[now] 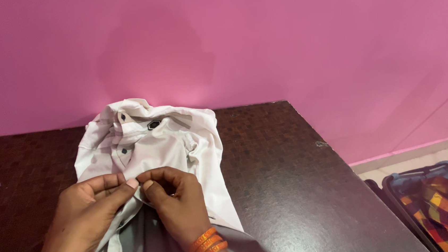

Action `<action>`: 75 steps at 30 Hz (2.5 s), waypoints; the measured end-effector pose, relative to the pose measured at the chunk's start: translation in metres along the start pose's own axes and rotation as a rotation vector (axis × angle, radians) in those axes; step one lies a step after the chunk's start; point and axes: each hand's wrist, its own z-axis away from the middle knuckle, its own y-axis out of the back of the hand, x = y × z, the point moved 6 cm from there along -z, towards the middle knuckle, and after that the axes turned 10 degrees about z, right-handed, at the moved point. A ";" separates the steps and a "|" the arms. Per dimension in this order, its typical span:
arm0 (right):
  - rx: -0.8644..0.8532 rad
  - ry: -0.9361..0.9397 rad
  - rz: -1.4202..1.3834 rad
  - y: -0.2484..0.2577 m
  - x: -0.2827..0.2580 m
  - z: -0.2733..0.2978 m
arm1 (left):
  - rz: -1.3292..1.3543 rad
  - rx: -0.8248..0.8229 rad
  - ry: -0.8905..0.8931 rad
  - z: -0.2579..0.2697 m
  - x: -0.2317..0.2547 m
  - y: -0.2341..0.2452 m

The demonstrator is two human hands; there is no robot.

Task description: The person takes a white shirt from a laundry basket and fastens the buttons one by one while laying the shirt on a table.

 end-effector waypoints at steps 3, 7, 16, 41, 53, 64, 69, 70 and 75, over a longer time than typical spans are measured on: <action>0.027 -0.027 0.024 0.004 0.003 -0.002 | -0.004 -0.036 -0.030 -0.004 -0.004 0.002; 0.073 -0.083 0.034 0.006 0.007 -0.002 | -0.002 -0.035 -0.020 0.000 0.000 -0.002; 0.010 -0.076 -0.047 0.005 0.024 -0.008 | -0.083 -0.075 -0.017 0.011 0.012 -0.009; -0.175 -0.089 0.049 0.004 0.030 -0.009 | -0.240 -0.119 -0.122 0.009 0.016 -0.011; -0.257 -0.223 -0.205 0.008 0.068 -0.022 | -0.200 -0.181 -0.188 0.002 0.010 -0.015; -0.087 -0.208 -0.179 0.012 0.052 -0.019 | -0.185 -0.186 -0.122 -0.008 -0.001 -0.011; -0.061 -0.158 -0.139 0.011 0.048 -0.018 | -0.219 -0.160 -0.106 -0.007 0.001 -0.010; -0.065 -0.131 -0.144 0.011 0.047 -0.018 | -0.257 -0.146 -0.092 -0.006 0.001 -0.010; -0.056 -0.108 -0.147 0.009 0.051 -0.016 | -0.315 -0.088 -0.087 -0.014 -0.002 -0.006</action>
